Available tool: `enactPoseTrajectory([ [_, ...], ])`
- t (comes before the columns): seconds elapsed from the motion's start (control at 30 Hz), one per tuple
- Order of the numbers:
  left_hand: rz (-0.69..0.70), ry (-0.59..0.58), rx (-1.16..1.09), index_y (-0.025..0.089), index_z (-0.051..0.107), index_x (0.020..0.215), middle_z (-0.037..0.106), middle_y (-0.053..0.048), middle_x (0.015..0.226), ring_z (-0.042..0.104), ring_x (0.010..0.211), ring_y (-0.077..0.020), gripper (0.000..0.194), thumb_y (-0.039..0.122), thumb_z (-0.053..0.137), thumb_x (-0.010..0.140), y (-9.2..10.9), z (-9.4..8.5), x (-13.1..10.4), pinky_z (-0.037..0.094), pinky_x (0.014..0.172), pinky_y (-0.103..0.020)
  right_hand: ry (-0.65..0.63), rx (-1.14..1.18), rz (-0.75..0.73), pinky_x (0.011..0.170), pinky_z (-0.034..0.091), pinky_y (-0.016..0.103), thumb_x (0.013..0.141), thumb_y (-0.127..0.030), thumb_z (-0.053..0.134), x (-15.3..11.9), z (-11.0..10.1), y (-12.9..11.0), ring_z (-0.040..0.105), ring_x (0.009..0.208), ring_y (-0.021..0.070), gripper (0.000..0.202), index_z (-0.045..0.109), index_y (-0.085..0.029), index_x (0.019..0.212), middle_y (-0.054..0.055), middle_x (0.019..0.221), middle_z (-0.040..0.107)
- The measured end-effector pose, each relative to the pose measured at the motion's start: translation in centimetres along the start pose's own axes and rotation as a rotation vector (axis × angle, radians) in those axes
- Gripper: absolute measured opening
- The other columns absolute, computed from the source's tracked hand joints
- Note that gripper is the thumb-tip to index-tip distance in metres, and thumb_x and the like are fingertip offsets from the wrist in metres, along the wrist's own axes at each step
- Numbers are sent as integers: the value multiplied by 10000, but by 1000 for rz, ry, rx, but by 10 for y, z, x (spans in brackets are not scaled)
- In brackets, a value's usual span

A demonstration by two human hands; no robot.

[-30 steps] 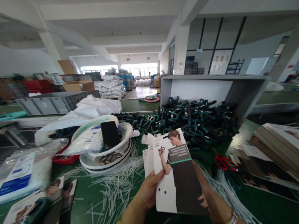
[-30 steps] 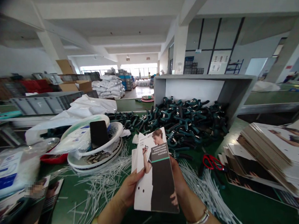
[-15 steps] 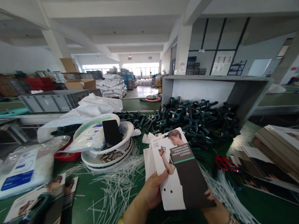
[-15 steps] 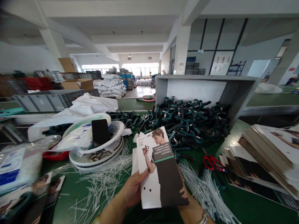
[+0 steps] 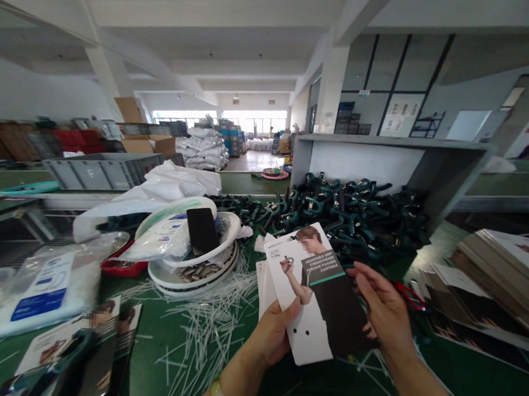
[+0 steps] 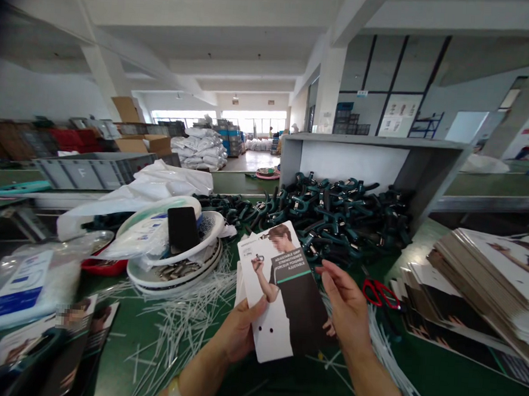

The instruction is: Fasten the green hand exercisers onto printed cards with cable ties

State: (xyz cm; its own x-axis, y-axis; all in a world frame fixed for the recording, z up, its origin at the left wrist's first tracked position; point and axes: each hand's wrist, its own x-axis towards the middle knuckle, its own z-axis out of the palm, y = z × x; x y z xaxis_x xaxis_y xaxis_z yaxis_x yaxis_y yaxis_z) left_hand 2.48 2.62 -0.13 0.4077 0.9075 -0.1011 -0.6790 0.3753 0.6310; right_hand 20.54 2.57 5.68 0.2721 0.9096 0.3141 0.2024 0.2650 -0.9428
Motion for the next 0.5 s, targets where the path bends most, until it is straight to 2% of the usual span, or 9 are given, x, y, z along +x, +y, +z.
enactPoseTrajectory([
  [0.1, -10, -3, 52, 143, 619, 1005, 670, -54, 786, 620, 676, -167, 401, 314, 746, 665, -1, -3, 2, 466, 687, -305, -217, -560, -475, 696, 433, 359, 799, -361, 586, 0, -2, -13, 563, 806, 201, 200, 674, -243, 934, 50, 908, 625],
  [0.17, -3, 3, 89, 135, 621, 980, 668, -55, 789, 618, 676, -162, 378, 317, 742, 671, -3, -6, 2, 460, 689, -301, -371, -842, -682, 717, 378, 362, 800, -280, 582, -2, 3, -23, 538, 838, 214, 139, 693, -248, 877, 52, 871, 627],
  [0.3, 0, 37, 163, 127, 619, 944, 666, -53, 737, 610, 631, -165, 368, 344, 736, 671, -4, -9, 1, 453, 658, -313, -464, -1066, -787, 667, 310, 321, 817, -170, 548, -5, 18, -25, 521, 799, 187, 166, 682, -250, 874, 43, 828, 626],
  [0.5, -24, 14, 170, 126, 621, 909, 676, -62, 755, 618, 644, -178, 368, 353, 748, 648, -1, -7, 0, 443, 650, -306, -503, -1110, -778, 697, 329, 320, 841, -136, 490, -1, 22, -4, 526, 802, 193, 151, 630, -193, 838, 48, 844, 612],
])
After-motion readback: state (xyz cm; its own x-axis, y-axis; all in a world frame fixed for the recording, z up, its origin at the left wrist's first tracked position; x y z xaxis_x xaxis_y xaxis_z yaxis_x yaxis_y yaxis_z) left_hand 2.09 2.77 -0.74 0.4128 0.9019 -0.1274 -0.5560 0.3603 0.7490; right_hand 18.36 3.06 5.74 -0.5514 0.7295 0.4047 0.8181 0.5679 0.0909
